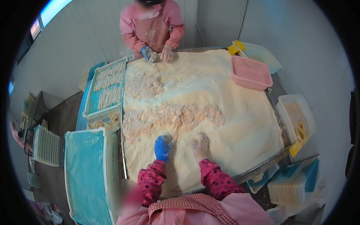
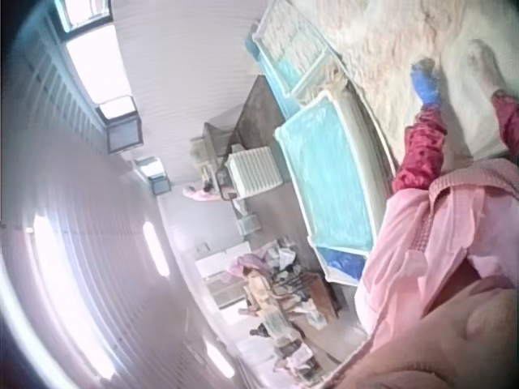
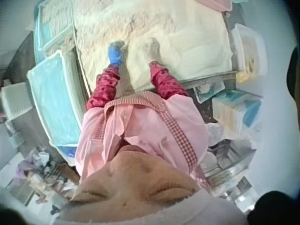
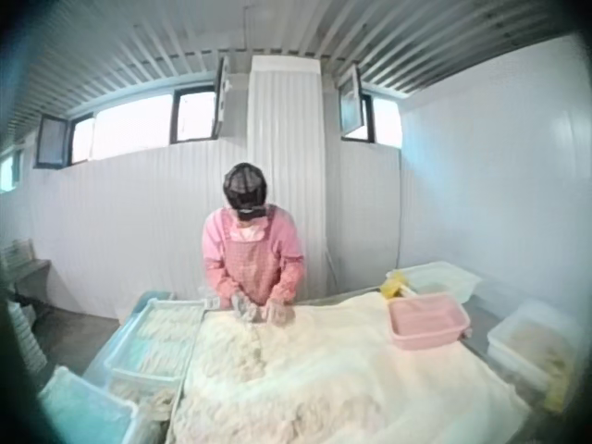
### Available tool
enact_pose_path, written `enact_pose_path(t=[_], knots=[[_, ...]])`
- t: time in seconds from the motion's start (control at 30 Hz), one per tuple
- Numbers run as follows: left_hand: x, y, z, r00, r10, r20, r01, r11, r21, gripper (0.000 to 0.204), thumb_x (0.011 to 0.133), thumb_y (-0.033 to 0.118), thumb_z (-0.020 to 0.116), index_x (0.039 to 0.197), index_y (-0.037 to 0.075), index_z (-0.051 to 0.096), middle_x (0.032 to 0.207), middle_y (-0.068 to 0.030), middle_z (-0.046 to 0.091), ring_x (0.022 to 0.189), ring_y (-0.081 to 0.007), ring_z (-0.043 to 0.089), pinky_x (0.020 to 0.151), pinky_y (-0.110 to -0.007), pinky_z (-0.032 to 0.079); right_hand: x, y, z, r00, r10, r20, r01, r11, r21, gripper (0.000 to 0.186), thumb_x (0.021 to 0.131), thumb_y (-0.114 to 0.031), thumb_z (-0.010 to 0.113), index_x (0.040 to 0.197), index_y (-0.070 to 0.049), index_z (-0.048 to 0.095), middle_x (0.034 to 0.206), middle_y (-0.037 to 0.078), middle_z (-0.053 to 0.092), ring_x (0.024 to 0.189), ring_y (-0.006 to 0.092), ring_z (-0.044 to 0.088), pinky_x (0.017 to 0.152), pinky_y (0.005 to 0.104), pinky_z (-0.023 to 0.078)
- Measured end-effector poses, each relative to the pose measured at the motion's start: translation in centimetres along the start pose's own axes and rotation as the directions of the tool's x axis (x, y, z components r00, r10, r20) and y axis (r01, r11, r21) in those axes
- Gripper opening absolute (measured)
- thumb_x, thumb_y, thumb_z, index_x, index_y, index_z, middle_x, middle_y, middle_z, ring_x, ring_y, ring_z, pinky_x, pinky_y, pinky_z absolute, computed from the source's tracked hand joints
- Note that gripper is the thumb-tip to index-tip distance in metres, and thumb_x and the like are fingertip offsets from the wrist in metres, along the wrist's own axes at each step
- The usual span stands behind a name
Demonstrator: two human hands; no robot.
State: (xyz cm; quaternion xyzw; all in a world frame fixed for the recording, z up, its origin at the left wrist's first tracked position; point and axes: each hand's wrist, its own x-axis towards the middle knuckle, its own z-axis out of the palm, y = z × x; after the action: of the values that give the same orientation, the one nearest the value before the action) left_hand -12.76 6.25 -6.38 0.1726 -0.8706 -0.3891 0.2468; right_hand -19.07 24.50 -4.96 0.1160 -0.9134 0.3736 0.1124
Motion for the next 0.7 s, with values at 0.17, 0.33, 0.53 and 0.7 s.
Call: enact_pose_path(t=[0.17,0.33,0.53,0.7], knots=[[-2.0,2.4,0.1,0.897,0.176,0.405,-0.221,0.973,0.068,0.02,0.075,0.02,0.061,0.092,0.009,0.06,0.093,-0.0116,0.058,0.088,-0.0315,0.054,0.076,-0.04,0.044,0.7,-0.1,-0.2,0.962,0.101,0.253,-0.138,0.981,0.134,0.037,0.08,-0.027,0.057,0.11,-0.006,0.052,0.112,0.016,0.053,0.1,0.0333,0.05,0.088,0.041,0.039],[-5.4,3.1,-4.8,0.873,-0.043,0.486,-0.064,0.977,0.202,0.026,0.074,0.021,0.063,0.097,0.009,0.06,0.099,-0.0116,0.058,0.091,-0.0311,0.055,0.078,-0.039,0.045,1.5,2.6,1.4,0.982,0.145,0.122,-0.174,0.946,0.272,0.041,0.082,-0.022,0.057,0.114,0.002,0.047,0.113,0.017,0.052,0.103,0.0303,0.05,0.091,0.0394,0.038],[-5.5,7.1,-3.6,0.975,-0.114,0.189,0.02,0.899,0.438,0.035,0.073,0.021,0.066,0.105,0.012,0.059,0.108,-0.0124,0.057,0.097,-0.033,0.054,0.082,-0.039,0.045,1.2,-2.1,0.7,0.909,-0.057,0.413,-0.027,0.981,0.194,0.039,0.08,-0.021,0.057,0.113,-0.003,0.047,0.111,0.016,0.053,0.1,0.0309,0.052,0.086,0.0397,0.041],[-6.2,2.0,-6.5,0.923,-0.283,0.261,0.156,0.895,0.419,0.036,0.074,0.024,0.065,0.107,0.012,0.058,0.109,-0.0124,0.056,0.097,-0.0327,0.054,0.083,-0.039,0.044,-0.2,-1.8,-0.5,0.82,-0.249,0.514,0.129,0.957,0.258,0.048,0.077,-0.025,0.061,0.118,-0.003,0.046,0.116,0.015,0.052,0.107,0.0301,0.048,0.091,0.0382,0.039]])
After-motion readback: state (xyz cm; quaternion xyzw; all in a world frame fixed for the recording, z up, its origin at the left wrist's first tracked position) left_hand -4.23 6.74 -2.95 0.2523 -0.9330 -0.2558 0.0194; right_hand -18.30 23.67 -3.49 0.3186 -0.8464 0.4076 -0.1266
